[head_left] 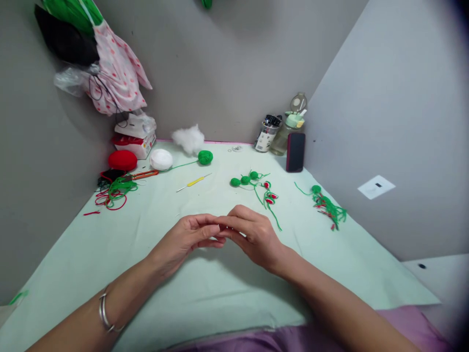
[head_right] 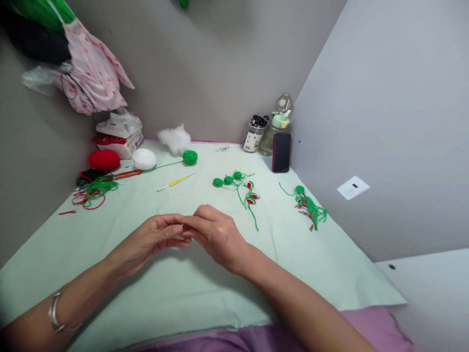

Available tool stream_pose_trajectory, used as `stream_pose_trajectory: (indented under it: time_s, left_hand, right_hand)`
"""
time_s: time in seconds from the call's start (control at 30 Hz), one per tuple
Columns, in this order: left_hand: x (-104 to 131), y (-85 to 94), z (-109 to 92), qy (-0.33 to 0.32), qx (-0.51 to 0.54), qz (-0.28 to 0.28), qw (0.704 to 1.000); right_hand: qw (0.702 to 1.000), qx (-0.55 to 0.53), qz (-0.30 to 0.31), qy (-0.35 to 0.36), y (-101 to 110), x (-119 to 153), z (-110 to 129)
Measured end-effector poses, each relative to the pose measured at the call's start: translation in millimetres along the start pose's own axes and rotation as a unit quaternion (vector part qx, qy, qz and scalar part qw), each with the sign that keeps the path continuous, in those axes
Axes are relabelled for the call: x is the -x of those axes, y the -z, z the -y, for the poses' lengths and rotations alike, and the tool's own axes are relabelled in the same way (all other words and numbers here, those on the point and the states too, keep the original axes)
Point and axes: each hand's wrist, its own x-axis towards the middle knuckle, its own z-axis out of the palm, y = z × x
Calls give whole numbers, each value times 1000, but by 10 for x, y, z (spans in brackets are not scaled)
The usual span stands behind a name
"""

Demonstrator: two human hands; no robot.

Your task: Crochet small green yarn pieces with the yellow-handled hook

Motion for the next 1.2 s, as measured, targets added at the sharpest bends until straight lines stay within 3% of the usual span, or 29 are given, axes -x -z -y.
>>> stream_pose_trajectory:
  time_s: [1.2]
  left_hand:
    - [0,20,23,15,-34,-8,999]
  right_hand:
    - [999,-33,15,-8,-35,72,-62]
